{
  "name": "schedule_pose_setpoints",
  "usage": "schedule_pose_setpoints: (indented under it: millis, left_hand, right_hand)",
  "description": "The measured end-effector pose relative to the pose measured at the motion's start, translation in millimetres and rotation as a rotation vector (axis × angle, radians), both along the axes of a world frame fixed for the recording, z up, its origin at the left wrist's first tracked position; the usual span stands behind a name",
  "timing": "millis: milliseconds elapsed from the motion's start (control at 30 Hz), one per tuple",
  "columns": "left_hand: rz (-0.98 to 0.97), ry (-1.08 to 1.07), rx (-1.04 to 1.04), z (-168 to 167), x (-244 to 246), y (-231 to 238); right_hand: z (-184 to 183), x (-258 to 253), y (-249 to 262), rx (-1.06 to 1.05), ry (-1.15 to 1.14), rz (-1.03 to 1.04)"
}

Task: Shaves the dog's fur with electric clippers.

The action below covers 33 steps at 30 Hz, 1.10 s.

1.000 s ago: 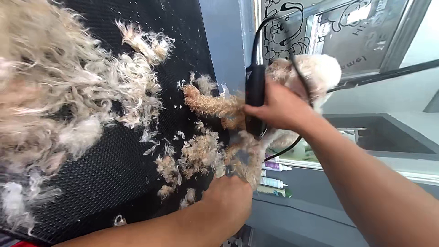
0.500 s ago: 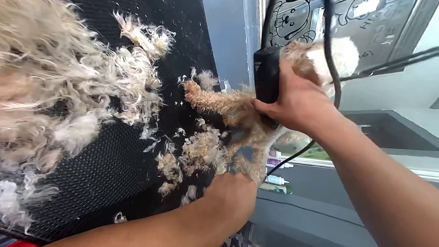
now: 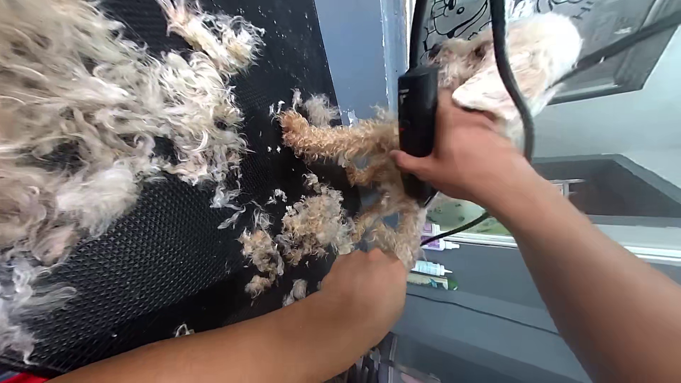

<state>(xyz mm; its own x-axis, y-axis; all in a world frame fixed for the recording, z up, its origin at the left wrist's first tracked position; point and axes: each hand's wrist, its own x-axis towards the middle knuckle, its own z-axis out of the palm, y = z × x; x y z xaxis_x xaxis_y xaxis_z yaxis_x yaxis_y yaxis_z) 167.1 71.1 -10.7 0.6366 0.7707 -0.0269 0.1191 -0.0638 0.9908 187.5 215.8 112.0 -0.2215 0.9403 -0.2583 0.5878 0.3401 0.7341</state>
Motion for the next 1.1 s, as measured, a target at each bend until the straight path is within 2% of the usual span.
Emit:
schedule_pose_setpoints:
  millis: [67,133,200,267,367,433,567,667,767,900,1000,1100]
  left_hand:
    - [0.012,0.010,0.013,-1.3,1.1,-0.4]
    - [-0.009,0.016,-0.001,-3.5,1.2,-0.3]
    - [-0.024,0.032,-0.005,-4.6,1.8,-1.1]
    - [-0.019,0.040,-0.009,-4.0,1.9,-1.2]
    - [0.034,0.050,-0.008,-6.0,4.8,-1.0]
    - [0.067,0.068,-0.005,-8.4,6.2,-0.1]
    - [0.057,0.100,-0.044,-10.8,4.2,3.9]
    - [0.072,0.108,-0.032,-9.7,3.9,3.6]
    - [0.102,0.082,0.015,-3.1,2.5,3.5]
    - [0.045,0.043,0.048,-11.1,13.6,-6.8]
    - [-0.118,0.150,0.055,-15.0,14.2,-6.0]
    - [-0.159,0.301,0.094,-8.9,1.6,0.9]
  right_hand:
    - [-9.9,8.8,6.7,-0.025,-0.015,-0.163]
    - [-9.1,9.0,15.7,-0.078,0.080,-0.275]
    - [2.4,5.8,19.4,-0.132,0.249,-0.267]
    - [15.1,-0.6,18.0,-0.129,0.301,-0.168]
    - [18.6,-4.4,14.6,-0.077,0.173,-0.111]
    - [13.5,-0.4,14.4,-0.080,0.078,-0.170]
    - [7.1,2.5,18.1,-0.085,0.097,-0.312]
    - [6.3,6.1,16.2,-0.117,0.227,-0.413]
    - [9.9,8.0,10.6,-0.262,0.512,-0.487]
    - [34.6,-1.0,-7.5,-0.167,0.559,-0.025]
    - [61.7,6.0,-33.1,-0.347,0.801,0.321]
    - [78.3,46.8,-68.3,-0.362,1.103,0.461]
